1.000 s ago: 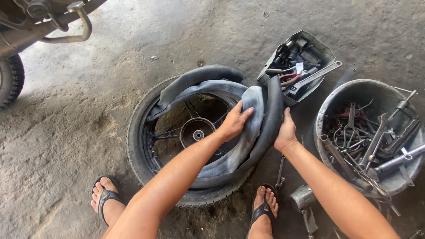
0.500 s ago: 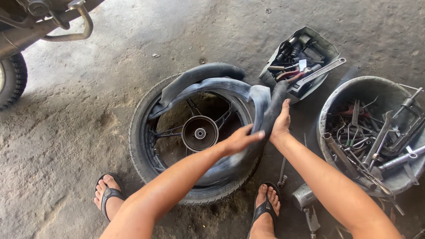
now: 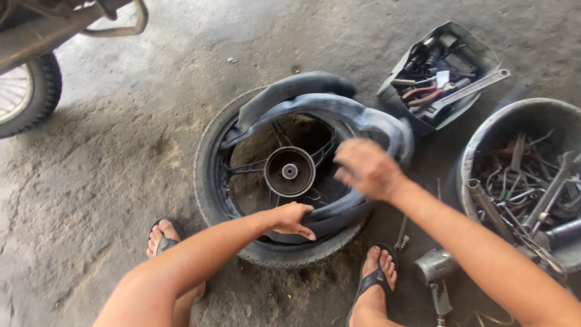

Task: Tucking the inner tube into the motorcycle tire and seating the tire bead onto the rim using tools.

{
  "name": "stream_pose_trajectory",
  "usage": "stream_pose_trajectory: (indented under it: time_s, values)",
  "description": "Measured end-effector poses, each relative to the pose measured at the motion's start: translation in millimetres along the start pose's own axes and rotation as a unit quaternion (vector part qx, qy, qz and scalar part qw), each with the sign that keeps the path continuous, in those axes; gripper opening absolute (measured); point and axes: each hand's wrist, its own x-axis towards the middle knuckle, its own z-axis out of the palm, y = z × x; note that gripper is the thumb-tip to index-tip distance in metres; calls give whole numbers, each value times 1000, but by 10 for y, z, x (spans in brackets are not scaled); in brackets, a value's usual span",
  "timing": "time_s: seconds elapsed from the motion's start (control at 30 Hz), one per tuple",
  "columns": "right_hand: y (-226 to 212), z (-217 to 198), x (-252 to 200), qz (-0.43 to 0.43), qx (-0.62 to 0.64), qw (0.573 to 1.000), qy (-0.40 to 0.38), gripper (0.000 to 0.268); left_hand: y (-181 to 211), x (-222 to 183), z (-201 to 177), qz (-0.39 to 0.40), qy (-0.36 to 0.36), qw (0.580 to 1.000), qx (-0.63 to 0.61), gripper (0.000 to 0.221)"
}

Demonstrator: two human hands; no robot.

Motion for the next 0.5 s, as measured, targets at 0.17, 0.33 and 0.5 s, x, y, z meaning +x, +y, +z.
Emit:
stream_pose_trajectory:
  time_s: [0.17, 0.33, 0.5]
  values:
    - [-781, 560, -470, -20, 109, 908, -404, 76, -25, -614, -311, -6, -61, 998, -28, 56]
    - [-678, 630, -205, 109, 183, 734, -645, 73, -411, -827, -433, -17, -97, 995, 10, 60]
    - [-593, 1084, -63, 61, 58, 773, -629, 55, -628, -719, -356, -27, -13, 999, -41, 49]
